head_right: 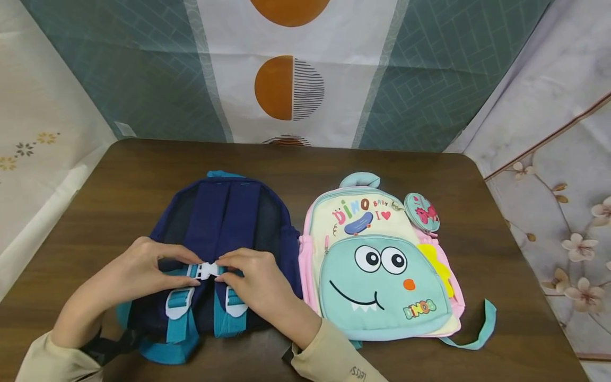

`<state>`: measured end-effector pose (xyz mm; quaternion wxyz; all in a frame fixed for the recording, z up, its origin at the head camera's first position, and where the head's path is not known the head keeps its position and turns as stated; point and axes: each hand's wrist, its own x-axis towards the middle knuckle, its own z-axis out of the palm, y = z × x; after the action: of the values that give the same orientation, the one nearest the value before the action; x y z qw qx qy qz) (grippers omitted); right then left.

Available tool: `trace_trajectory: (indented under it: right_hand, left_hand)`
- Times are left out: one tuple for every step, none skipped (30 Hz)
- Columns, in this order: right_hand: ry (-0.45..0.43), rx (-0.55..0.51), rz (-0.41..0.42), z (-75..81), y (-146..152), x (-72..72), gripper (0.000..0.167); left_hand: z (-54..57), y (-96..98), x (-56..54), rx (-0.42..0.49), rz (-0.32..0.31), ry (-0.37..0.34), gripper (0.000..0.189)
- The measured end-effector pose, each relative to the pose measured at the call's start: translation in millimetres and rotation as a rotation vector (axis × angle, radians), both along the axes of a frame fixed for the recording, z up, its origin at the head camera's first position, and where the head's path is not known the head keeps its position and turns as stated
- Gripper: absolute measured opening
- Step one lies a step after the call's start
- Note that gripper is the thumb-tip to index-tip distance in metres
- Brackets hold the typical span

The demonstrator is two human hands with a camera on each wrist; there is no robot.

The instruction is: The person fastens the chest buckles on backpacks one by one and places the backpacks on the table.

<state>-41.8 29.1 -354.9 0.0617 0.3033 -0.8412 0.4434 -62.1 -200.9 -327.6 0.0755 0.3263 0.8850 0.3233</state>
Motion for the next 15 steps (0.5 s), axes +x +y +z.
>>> trace_trajectory:
  right_hand:
    - [-0.010, -0.004, -0.003, 0.3, -1, 0.2, 0.025]
    - [-0.021, -0.008, -0.007, 0.5, -1, 0.4, 0.025]
    - [-0.032, -0.013, -0.009, 0.3, -1, 0.5, 0.025]
    - [-0.040, -0.019, -0.009, 0.1, -1, 0.3, 0.025]
    - [-0.050, -0.025, -0.007, -0.1, -1, -0.1, 0.024]
    - [-0.061, -0.030, -0.003, 0.3, -2, -0.6, 0.024]
    - [-0.070, -0.034, 0.004, 0.3, -2, -1.1, 0.023]
    - [-0.074, -0.034, 0.009, 0.5, -1, -1.6, 0.023]
    - [-0.077, -0.034, 0.014, 0.7, -1, -2.2, 0.022]
    - [-0.080, -0.033, 0.017, 1.3, -1, -2.6, 0.022]
    - [-0.084, -0.031, 0.017, 1.8, -1, -2.9, 0.022]
    - [-0.083, -0.028, 0.016, 2.3, 0, -2.9, 0.022]
    - [-0.081, -0.026, 0.010, 2.5, 0, -2.9, 0.022]
    - [-0.080, -0.025, 0.001, 2.9, 0, -2.6, 0.022]
    - [-0.080, -0.030, -0.010, 2.9, 1, -2.4, 0.022]
  left_hand:
    - [2.2, 0.5, -0.9, -0.012, -0.002, -0.021, 0.024]
    - [4.3, 1.1, -1.9, -0.024, -0.004, -0.037, 0.023]
    - [6.3, 1.8, -3.0, -0.036, -0.005, -0.053, 0.023]
    - [8.2, 2.5, -4.1, -0.048, -0.006, -0.069, 0.025]
    - [9.9, 3.2, -5.1, -0.055, -0.010, -0.082, 0.027]
    - [11.3, 3.7, -6.0, -0.057, -0.018, -0.100, 0.029]
    - [12.5, 4.2, -6.9, -0.057, -0.025, -0.114, 0.032]
    - [13.5, 4.7, -7.7, -0.058, -0.033, -0.125, 0.035]
    - [14.2, 5.4, -8.6, -0.057, -0.042, -0.136, 0.039]
    - [14.7, 6.1, -9.5, -0.058, -0.050, -0.145, 0.042]
    - [15.1, 6.9, -10.5, -0.059, -0.058, -0.150, 0.044]
    - [15.4, 7.8, -11.7, -0.060, -0.065, -0.153, 0.046]
    - [15.6, 8.8, -12.9, -0.064, -0.069, -0.153, 0.047]
    - [15.7, 9.8, -14.2, -0.067, -0.074, -0.154, 0.048]
    - [15.8, 10.5, -15.4, -0.066, -0.079, -0.153, 0.048]
